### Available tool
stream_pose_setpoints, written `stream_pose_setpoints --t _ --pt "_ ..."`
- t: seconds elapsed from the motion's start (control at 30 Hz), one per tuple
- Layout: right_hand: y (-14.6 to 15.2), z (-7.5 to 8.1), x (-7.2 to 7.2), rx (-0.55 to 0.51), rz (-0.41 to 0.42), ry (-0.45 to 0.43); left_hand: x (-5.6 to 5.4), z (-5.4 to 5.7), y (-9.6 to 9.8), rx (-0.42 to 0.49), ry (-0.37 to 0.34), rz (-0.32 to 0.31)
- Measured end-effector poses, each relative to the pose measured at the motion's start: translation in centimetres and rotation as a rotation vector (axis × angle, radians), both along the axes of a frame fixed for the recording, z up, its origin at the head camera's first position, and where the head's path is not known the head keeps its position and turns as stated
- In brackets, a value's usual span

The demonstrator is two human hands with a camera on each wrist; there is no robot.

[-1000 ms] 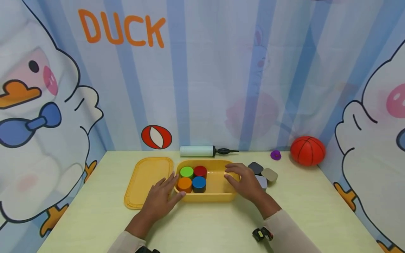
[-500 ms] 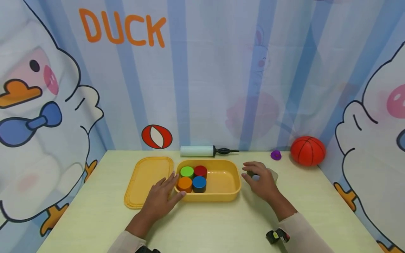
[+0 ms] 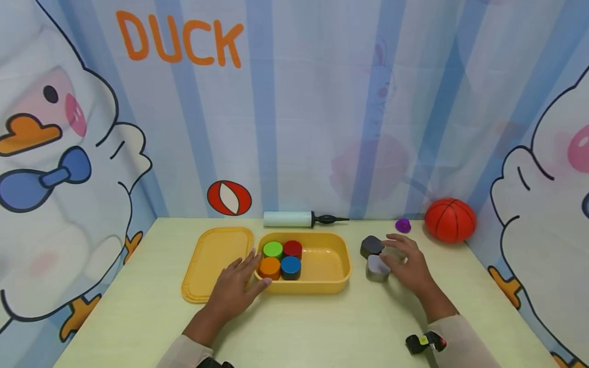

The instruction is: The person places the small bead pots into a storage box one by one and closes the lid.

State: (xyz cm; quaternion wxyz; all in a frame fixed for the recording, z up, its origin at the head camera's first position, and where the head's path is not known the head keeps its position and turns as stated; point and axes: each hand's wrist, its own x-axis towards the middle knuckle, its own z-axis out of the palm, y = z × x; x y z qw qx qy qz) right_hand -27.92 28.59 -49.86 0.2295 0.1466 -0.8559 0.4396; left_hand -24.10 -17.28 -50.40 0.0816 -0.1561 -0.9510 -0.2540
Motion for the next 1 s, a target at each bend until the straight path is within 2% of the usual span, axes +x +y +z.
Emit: stream_pose_setpoints --t 0.17,0.33,0.5,0.73,1.0 --pt "1.6 -0.3 -0.3 -0.053 0.0 -0.1 0.0 0.1 -0.1 0.004 0.028 -0.002" --pt "2.9 -0.8 -0.4 -0.085 0.0 -0.166 0.0 0.1 -0.1 0.01 0.021 -0.006" --pt "4.0 -1.5 -0.3 -0.083 0.012 -0.2 0.0 0.1 0.1 0.01 -0.008 0.0" --pt "4.7 -2.3 -0.6 -0.193 0.071 -0.212 0.2 0.3 0.2 0.011 0.004 0.009" --pt "4.7 -2.5 -0.4 -0.164 0.065 -0.241 0.1 0.2 0.1 0.019 0.007 -0.002"
